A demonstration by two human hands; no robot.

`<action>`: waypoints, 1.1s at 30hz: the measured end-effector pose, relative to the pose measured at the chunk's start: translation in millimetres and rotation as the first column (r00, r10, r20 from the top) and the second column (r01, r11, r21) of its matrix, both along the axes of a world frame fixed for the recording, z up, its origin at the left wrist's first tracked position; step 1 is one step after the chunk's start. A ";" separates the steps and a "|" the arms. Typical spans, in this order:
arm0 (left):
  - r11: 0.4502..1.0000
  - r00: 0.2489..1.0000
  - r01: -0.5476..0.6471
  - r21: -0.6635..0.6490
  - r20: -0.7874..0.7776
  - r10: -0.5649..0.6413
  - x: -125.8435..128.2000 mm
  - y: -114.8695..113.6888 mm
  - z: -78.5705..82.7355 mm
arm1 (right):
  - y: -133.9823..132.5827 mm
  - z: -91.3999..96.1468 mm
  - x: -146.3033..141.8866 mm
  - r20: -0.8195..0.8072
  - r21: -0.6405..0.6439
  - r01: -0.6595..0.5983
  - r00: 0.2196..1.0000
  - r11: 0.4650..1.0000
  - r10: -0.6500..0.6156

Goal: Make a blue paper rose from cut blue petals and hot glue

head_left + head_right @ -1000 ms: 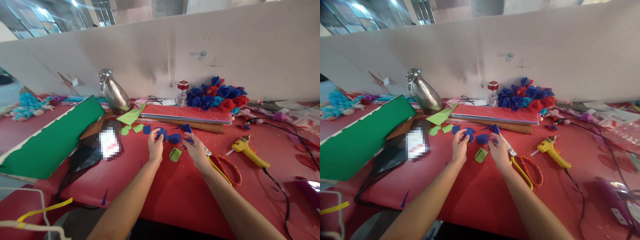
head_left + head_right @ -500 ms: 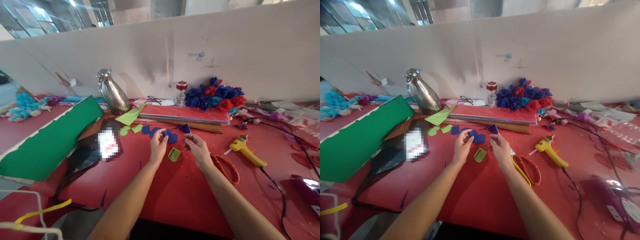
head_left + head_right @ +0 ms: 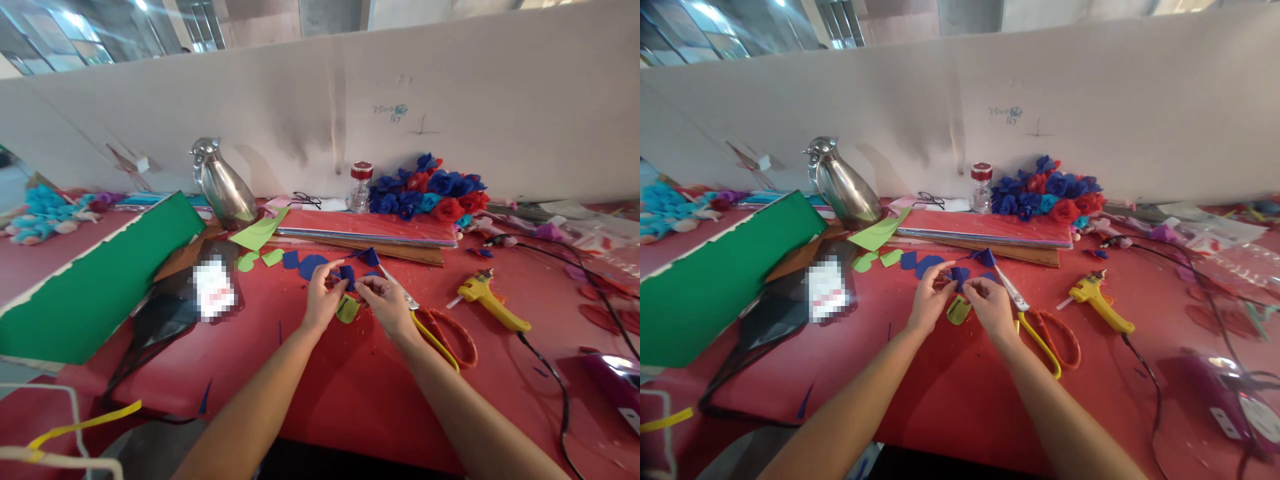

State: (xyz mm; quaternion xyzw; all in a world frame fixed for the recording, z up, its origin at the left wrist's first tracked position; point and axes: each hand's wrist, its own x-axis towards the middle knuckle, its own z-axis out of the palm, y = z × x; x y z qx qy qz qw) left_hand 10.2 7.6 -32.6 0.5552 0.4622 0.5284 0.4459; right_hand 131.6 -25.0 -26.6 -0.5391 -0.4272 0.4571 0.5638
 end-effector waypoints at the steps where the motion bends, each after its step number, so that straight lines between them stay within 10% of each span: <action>1: 1.000 0.999 0.018 -0.026 0.033 -0.017 0.9 -0.8 -0.1 | -0.5 0.2 -0.5 0.019 0.013 0.010 1.000 1.000 -0.010; 11: 0.945 0.951 0.202 -0.259 0.281 -0.126 6.2 -6.9 6.4 | -2.9 0.6 2.2 0.178 0.045 -0.008 0.984 0.999 0.000; 20: 0.936 0.928 0.167 -0.309 0.370 -0.044 6.1 -4.8 5.4 | 1.1 2.0 6.4 -0.117 -0.020 -0.007 0.993 1.000 0.004; 25: 0.992 0.984 -0.065 -0.104 0.158 0.081 2.8 -2.9 0.8 | 2.9 -1.5 8.9 -0.111 -0.026 0.039 0.993 0.999 -0.042; 33: 0.996 0.999 0.042 -0.080 -0.024 -0.044 3.9 -11.7 10.1 | 0.0 1.7 3.3 -0.037 -0.003 -0.009 0.999 1.000 0.008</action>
